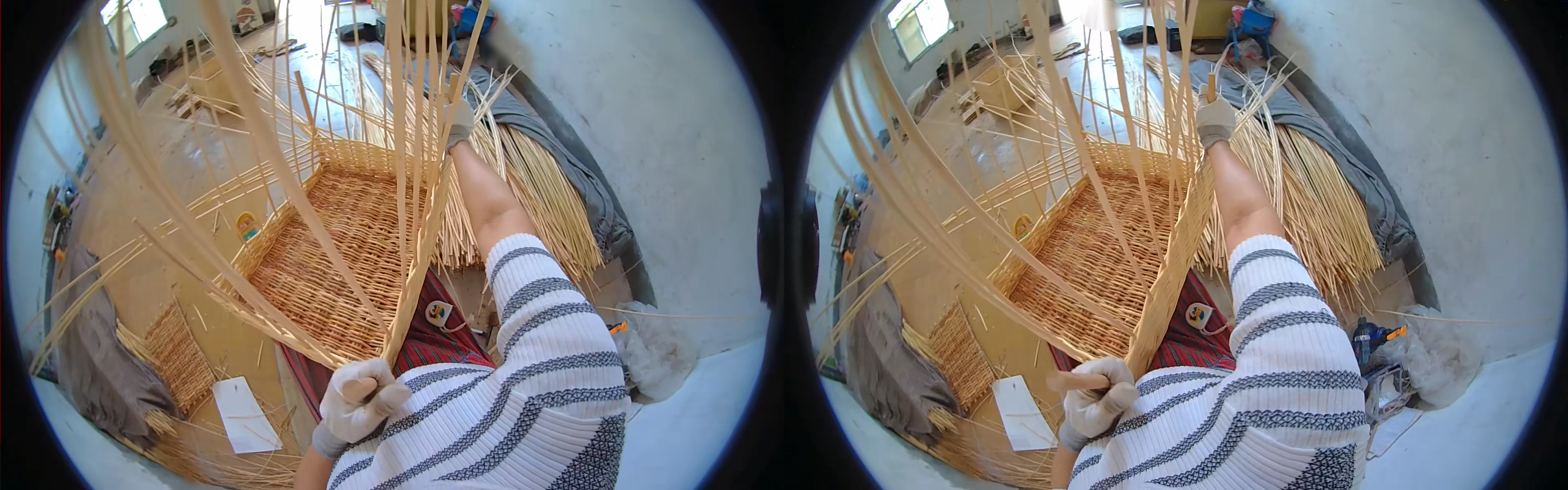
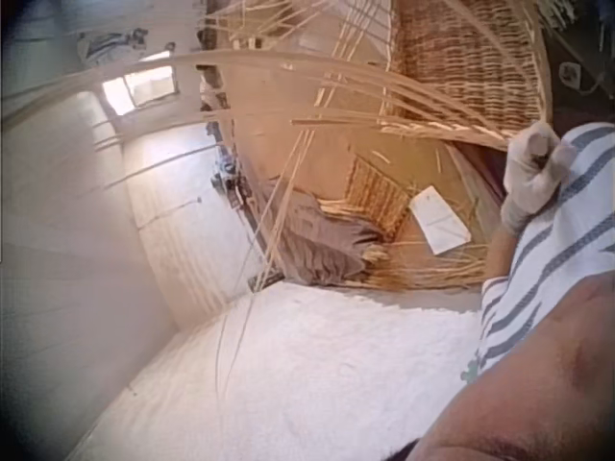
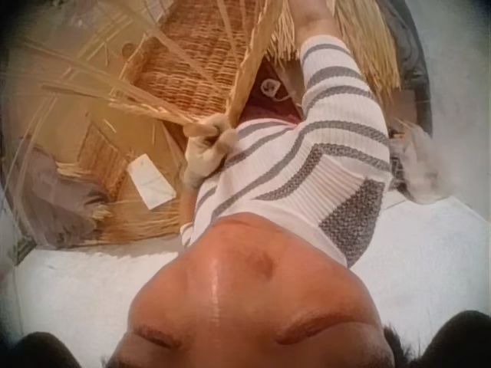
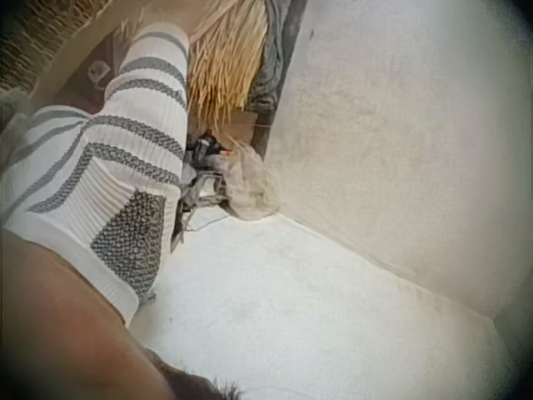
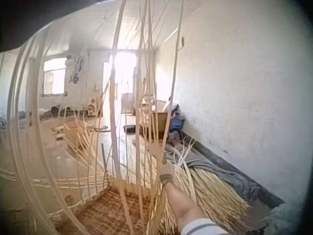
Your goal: The recorder is weaving a wicker basket, using a tape measure to check dimensions and shears to trim sticks.
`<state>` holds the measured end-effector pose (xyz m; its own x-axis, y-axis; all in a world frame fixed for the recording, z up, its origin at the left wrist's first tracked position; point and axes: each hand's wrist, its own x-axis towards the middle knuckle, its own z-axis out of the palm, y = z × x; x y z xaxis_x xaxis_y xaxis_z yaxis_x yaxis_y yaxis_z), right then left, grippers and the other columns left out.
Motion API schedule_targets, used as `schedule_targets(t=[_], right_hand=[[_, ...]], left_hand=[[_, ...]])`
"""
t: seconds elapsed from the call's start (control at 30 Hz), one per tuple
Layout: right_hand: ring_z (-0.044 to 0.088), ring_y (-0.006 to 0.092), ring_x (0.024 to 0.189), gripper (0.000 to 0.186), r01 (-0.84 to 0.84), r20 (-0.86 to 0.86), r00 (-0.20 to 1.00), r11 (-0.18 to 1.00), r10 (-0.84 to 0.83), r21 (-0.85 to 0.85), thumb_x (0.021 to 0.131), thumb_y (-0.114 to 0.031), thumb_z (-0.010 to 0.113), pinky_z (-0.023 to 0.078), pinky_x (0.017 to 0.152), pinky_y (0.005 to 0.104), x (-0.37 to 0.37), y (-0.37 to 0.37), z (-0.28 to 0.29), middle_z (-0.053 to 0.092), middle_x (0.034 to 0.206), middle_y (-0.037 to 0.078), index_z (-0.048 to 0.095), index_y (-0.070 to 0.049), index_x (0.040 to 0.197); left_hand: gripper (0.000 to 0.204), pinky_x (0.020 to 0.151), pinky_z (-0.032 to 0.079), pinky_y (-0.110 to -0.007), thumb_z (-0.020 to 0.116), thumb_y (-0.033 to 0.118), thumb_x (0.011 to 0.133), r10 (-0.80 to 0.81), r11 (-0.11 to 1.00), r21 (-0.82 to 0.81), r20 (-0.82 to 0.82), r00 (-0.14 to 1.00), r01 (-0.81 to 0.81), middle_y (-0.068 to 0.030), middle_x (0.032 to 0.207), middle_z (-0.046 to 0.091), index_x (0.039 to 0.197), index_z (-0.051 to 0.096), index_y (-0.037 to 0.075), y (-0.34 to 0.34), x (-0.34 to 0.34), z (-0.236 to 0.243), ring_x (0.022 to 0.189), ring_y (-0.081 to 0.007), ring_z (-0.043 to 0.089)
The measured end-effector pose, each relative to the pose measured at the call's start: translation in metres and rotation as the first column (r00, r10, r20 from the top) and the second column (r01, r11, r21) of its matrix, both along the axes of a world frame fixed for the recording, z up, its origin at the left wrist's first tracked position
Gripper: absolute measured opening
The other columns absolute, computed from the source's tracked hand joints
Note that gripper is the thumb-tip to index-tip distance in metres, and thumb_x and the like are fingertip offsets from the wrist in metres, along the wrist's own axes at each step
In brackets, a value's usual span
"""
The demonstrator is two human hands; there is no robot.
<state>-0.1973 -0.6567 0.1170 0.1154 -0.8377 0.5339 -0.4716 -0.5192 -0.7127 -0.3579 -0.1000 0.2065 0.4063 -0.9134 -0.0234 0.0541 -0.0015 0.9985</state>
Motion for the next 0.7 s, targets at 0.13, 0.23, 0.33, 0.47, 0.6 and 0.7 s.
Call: schedule_targets(t=[0.13, 0.23, 0.33, 0.47, 0.6, 0.7], right_hand=[[0.073, 0.0470, 0.089, 0.063, -0.059, -0.041, 0.997, 0.998, 0.059, -0.007, 0.104, -0.063, 0.050, 0.055, 0.077, 0.0562, 0.000, -0.011, -0.003, 0.075, 0.091, 0.025, 0.080, -0.008, 0.100], [0.071, 0.0486, 0.091, 0.064, -0.068, -0.061, 0.996, 0.996, 0.064, -0.057, 0.105, -0.062, 0.049, 0.055, 0.079, 0.0565, 0.000, -0.012, 0.003, 0.075, 0.091, 0.026, 0.079, -0.006, 0.099], [0.071, 0.0494, 0.091, 0.064, -0.113, -0.026, 0.994, 0.984, 0.110, -0.135, 0.105, -0.061, 0.049, 0.055, 0.079, 0.0568, 0.001, -0.010, 0.008, 0.074, 0.090, 0.026, 0.079, -0.005, 0.095], [0.071, 0.0498, 0.090, 0.063, -0.024, -0.102, 0.995, 0.987, 0.008, -0.161, 0.105, -0.059, 0.050, 0.055, 0.079, 0.0572, -0.001, -0.009, 0.010, 0.074, 0.088, 0.026, 0.078, -0.004, 0.092], [0.071, 0.0501, 0.090, 0.061, -0.089, 0.008, 0.996, 0.970, 0.094, -0.227, 0.105, -0.057, 0.052, 0.055, 0.079, 0.0570, -0.002, -0.016, 0.007, 0.073, 0.088, 0.027, 0.078, -0.003, 0.093], [0.071, 0.0506, 0.088, 0.061, -0.169, -0.062, 0.985, 0.952, 0.159, -0.255, 0.105, -0.057, 0.052, 0.056, 0.078, 0.0570, 0.004, -0.021, 0.004, 0.073, 0.086, 0.028, 0.078, -0.003, 0.090]], left_hand=[[0.032, 0.054, 0.041, -0.030, 0.081, 0.024, 0.094, 0.008, 0.991, -0.137, 0.024, 1.000, -0.005, -0.0007, 0.063, 0.058, 0.076, 0.063, 0.004, -0.006, 0.005, -0.004, 0.057, -0.0122, 0.053], [0.034, 0.054, 0.039, -0.034, 0.084, 0.020, 0.090, 0.016, 0.991, -0.136, 0.038, 0.999, -0.010, -0.0022, 0.063, 0.051, 0.073, 0.057, 0.008, -0.007, 0.009, -0.011, 0.056, -0.0170, 0.049], [0.031, 0.055, 0.039, -0.035, 0.084, 0.012, 0.086, -0.010, 0.985, -0.173, 0.024, 1.000, 0.014, -0.0037, 0.064, 0.051, 0.072, 0.056, 0.009, -0.005, 0.016, -0.018, 0.056, -0.0205, 0.049], [0.026, 0.056, 0.040, -0.036, 0.080, 0.005, 0.082, -0.027, 0.971, -0.236, 0.059, 0.998, 0.041, -0.0041, 0.064, 0.051, 0.072, 0.056, 0.010, -0.001, 0.019, -0.022, 0.056, -0.0222, 0.051], [0.025, 0.056, 0.040, -0.037, 0.079, 0.002, 0.077, 0.001, 0.975, -0.223, 0.076, 0.997, 0.016, -0.0042, 0.064, 0.051, 0.072, 0.057, 0.010, 0.001, 0.012, -0.027, 0.056, -0.0231, 0.051], [0.025, 0.057, 0.040, -0.037, 0.080, 0.001, 0.074, 0.036, 0.970, -0.241, 0.110, 0.993, -0.009, -0.0041, 0.064, 0.051, 0.071, 0.056, 0.009, 0.002, 0.007, -0.030, 0.056, -0.0234, 0.051]])
